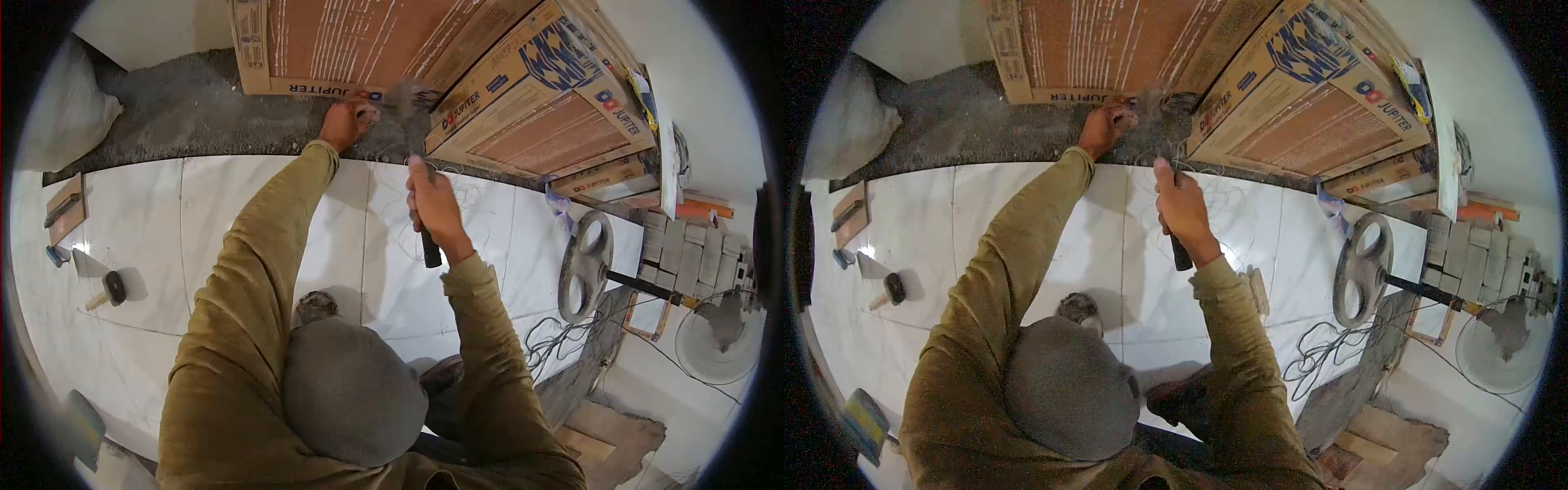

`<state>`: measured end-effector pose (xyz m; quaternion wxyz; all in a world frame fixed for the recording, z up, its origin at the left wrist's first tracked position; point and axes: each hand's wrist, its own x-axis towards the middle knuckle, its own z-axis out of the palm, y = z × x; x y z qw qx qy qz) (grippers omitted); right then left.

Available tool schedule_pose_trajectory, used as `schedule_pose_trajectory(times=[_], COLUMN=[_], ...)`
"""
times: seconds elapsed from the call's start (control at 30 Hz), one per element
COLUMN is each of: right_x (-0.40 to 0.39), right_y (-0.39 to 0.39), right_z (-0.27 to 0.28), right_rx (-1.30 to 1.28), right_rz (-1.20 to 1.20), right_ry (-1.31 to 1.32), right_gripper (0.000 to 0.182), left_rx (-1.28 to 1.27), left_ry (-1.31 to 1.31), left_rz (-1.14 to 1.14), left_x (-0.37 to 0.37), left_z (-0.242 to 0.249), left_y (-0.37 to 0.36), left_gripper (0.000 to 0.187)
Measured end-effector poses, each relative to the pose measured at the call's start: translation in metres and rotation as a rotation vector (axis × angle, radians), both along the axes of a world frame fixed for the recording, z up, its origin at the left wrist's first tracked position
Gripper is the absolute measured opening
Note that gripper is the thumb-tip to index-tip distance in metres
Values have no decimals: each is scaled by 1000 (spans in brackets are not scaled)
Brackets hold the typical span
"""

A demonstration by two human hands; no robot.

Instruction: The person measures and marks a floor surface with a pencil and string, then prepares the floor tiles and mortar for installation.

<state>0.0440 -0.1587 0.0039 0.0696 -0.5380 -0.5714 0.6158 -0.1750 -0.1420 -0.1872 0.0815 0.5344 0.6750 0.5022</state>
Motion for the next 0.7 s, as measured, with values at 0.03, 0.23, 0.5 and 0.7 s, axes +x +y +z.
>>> schedule_pose_trajectory(times=[0.03,0.23,0.5,0.7], right_x=[-4,-14,11,-3], right_y=[-6,-2,-10,-5], right_z=[39,32,-13,-12], right_rx=[100,628,113,71], right_rz=[-11,-54,21,11], right_ry=[151,270,-98,74], right_gripper=[46,49,57,54], left_rx=[-67,-144,-103,-154], left_ry=[-46,-105,-470,-147], left_rz=[-39,-85,-68,-61], left_x=[-2,-1,-3,4], left_z=[6,5,-1,4], left_y=[0,1,2,-1], left_gripper=[16,15,14,14])
